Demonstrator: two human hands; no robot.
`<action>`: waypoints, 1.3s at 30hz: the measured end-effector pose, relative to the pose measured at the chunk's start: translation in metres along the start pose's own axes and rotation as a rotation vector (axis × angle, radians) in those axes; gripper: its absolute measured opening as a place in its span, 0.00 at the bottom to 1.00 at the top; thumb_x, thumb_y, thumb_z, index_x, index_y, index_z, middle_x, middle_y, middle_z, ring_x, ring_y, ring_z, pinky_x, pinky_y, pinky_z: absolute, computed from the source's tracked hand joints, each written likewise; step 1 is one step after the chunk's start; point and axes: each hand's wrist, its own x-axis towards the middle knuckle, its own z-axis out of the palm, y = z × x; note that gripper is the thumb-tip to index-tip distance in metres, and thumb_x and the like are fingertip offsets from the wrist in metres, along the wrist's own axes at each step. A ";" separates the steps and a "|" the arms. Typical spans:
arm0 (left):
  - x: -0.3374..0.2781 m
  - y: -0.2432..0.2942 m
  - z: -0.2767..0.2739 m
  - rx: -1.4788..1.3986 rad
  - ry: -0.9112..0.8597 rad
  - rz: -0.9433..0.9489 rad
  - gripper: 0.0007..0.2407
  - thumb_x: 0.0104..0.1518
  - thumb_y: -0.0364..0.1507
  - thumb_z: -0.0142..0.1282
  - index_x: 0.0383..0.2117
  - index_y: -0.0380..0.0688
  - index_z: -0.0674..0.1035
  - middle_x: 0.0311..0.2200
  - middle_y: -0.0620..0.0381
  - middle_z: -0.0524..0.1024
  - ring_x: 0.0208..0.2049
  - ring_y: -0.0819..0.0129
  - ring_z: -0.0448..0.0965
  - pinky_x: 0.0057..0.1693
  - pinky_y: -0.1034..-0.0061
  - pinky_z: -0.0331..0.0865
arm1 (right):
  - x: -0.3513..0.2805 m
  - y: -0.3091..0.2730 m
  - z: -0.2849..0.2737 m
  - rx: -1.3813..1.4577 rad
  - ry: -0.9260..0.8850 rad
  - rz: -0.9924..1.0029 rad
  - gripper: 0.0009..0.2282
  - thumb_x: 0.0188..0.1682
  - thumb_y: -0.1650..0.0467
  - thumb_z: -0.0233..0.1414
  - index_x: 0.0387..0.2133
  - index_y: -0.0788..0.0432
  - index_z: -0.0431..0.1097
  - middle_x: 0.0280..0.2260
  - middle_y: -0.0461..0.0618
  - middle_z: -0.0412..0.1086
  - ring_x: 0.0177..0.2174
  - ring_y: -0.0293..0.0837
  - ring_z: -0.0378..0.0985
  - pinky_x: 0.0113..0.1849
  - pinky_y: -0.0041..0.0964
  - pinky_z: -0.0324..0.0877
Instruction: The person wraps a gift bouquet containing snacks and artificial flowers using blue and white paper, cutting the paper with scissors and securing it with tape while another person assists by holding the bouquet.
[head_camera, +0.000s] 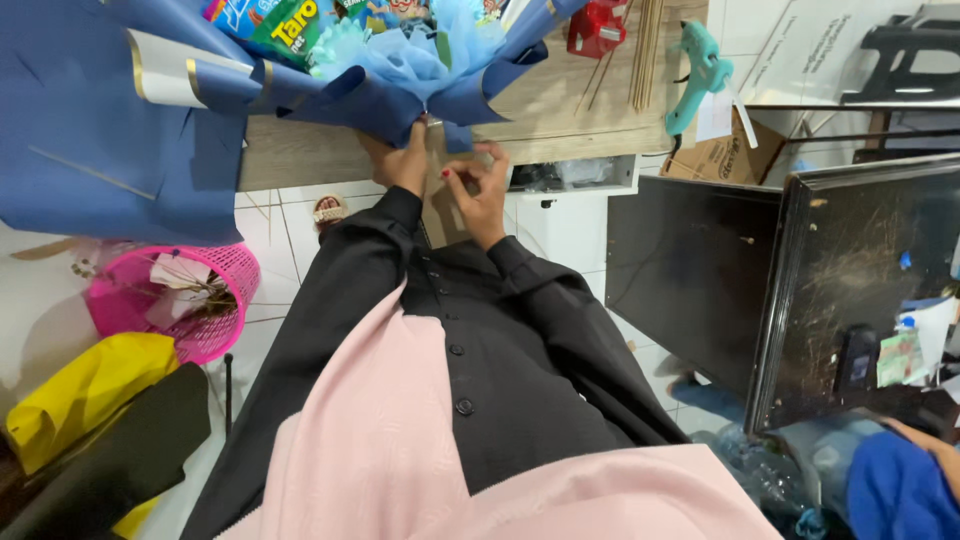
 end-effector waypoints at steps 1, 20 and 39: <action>0.003 0.003 0.003 0.031 0.011 -0.035 0.54 0.44 0.59 0.75 0.77 0.67 0.51 0.73 0.54 0.65 0.66 0.45 0.76 0.77 0.55 0.61 | 0.005 -0.002 0.003 -0.051 0.028 -0.024 0.27 0.58 0.73 0.60 0.62 0.61 0.48 0.32 0.43 0.83 0.32 0.30 0.80 0.39 0.22 0.74; -0.014 -0.006 -0.013 -0.226 -0.058 0.399 0.35 0.57 0.37 0.77 0.65 0.49 0.62 0.61 0.46 0.70 0.67 0.46 0.70 0.74 0.48 0.63 | 0.036 0.003 0.034 -0.362 0.156 -0.424 0.11 0.61 0.72 0.54 0.45 0.57 0.55 0.40 0.50 0.64 0.40 0.43 0.76 0.50 0.34 0.72; -0.005 -0.017 -0.005 -0.396 -0.203 0.433 0.43 0.67 0.46 0.70 0.76 0.43 0.49 0.73 0.40 0.51 0.76 0.50 0.53 0.80 0.50 0.46 | 0.029 0.006 0.036 -0.454 0.163 -0.448 0.08 0.62 0.71 0.51 0.45 0.57 0.56 0.39 0.52 0.68 0.41 0.49 0.78 0.45 0.40 0.72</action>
